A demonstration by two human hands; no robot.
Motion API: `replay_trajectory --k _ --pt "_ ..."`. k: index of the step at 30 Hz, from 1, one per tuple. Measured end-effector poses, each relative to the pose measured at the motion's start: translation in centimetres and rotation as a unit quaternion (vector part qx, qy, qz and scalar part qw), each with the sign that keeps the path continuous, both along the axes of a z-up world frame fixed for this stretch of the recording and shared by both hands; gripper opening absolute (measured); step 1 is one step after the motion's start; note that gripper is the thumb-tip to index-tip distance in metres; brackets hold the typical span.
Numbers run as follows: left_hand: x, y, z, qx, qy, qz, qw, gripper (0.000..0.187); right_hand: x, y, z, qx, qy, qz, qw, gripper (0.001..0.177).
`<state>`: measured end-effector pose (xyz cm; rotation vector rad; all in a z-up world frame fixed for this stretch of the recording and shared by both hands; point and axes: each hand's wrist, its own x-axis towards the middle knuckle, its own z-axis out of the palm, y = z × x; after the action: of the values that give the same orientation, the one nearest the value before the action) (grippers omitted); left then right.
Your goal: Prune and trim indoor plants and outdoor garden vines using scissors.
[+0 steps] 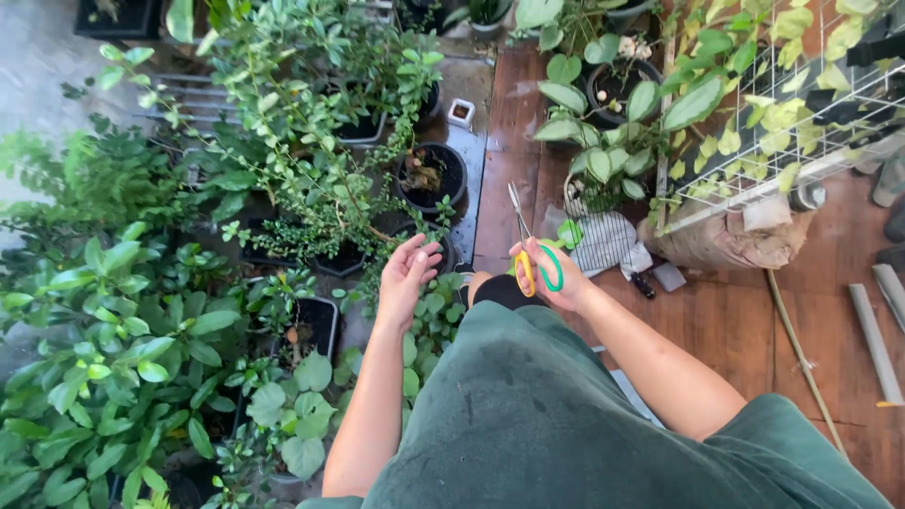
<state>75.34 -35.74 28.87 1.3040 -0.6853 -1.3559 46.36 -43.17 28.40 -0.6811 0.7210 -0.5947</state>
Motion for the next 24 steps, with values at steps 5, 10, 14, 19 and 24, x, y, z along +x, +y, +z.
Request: replay_trajectory --k 5,10,14,19,24 --pt "-0.1 -0.5 -0.5 0.017 0.017 -0.015 1.000 0.047 -0.2 0.7 0.4 -0.014 -0.006 -0.014 1.000 0.055" --pt "-0.6 -1.0 0.0 0.013 0.026 -0.035 0.999 0.047 -0.7 1.8 0.5 0.005 0.010 -0.033 0.999 0.054" --pt "-0.4 -1.2 0.3 0.005 0.024 -0.052 0.998 0.047 -1.1 1.9 0.6 -0.002 0.028 -0.044 0.999 0.053" --pt "-0.6 -2.5 -0.1 0.001 0.036 -0.068 0.997 0.047 -1.7 1.7 1.8 -0.003 0.041 -0.070 0.997 0.054" --pt "-1.1 -3.8 -1.0 -0.004 0.045 -0.090 0.995 0.047 -3.2 1.7 2.3 -0.006 0.058 -0.105 0.993 0.054"
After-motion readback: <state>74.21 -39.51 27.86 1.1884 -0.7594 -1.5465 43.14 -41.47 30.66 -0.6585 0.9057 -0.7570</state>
